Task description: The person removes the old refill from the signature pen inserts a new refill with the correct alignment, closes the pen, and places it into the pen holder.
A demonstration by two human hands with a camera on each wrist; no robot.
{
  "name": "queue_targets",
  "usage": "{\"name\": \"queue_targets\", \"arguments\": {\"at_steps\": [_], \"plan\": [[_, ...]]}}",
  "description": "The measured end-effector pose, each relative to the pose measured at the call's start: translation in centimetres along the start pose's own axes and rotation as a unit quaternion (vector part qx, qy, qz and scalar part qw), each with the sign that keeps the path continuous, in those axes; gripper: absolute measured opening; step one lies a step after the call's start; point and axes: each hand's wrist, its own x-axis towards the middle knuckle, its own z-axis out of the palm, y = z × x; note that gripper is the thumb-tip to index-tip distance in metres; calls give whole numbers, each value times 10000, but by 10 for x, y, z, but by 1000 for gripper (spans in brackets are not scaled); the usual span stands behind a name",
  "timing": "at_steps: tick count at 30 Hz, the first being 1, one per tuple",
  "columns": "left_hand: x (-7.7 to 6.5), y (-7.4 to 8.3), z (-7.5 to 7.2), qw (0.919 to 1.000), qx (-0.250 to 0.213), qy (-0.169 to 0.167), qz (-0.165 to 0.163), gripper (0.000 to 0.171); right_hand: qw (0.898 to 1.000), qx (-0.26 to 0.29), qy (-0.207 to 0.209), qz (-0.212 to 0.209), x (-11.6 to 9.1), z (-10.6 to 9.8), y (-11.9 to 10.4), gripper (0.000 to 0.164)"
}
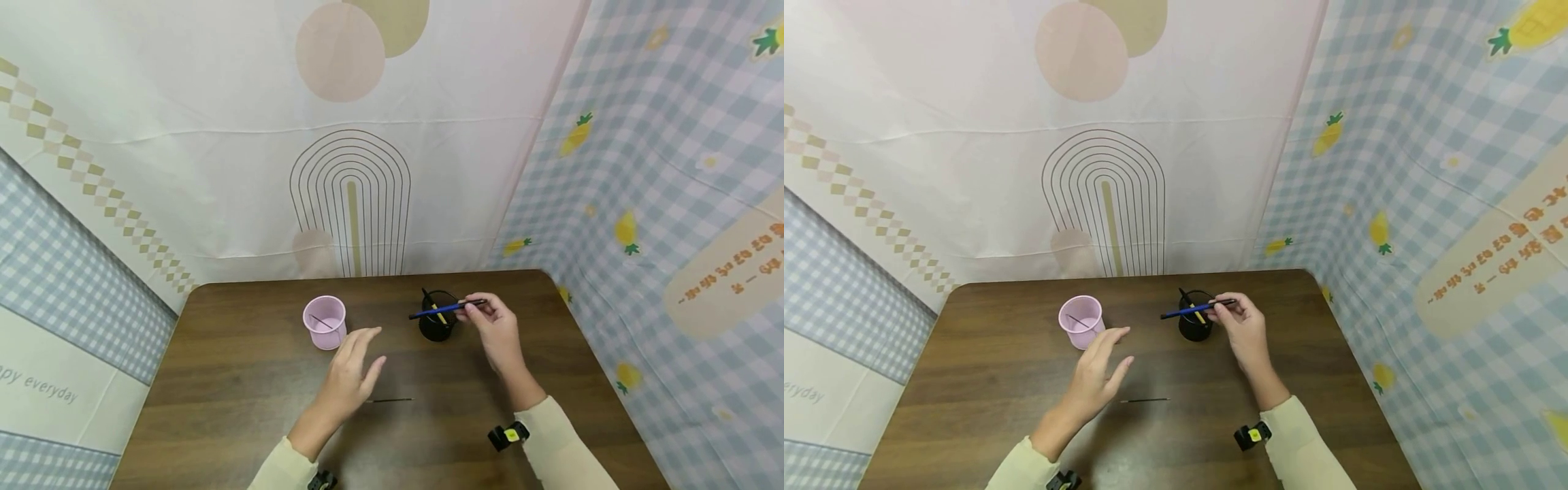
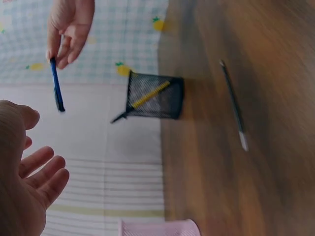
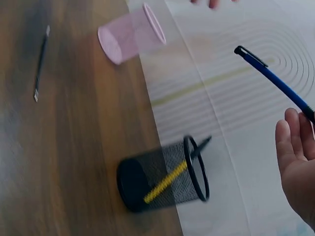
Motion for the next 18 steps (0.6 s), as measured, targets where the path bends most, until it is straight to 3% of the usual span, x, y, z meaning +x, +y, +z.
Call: {"name": "queue_targets", "arguments": {"at_steps": [10, 14, 18], "plan": [[-25, -26, -8, 9987, 437, -157, -220, 52, 9990, -414, 111, 85, 29, -22, 13, 31], [-32, -32, -10, 9983, 493, -194, -231, 53, 9931, -1165, 145, 42, 37, -26, 21, 26], [-37, -37, -10, 9982, 537, -221, -160, 55, 9746, -2228, 211, -23, 41, -27, 28, 22]]}}
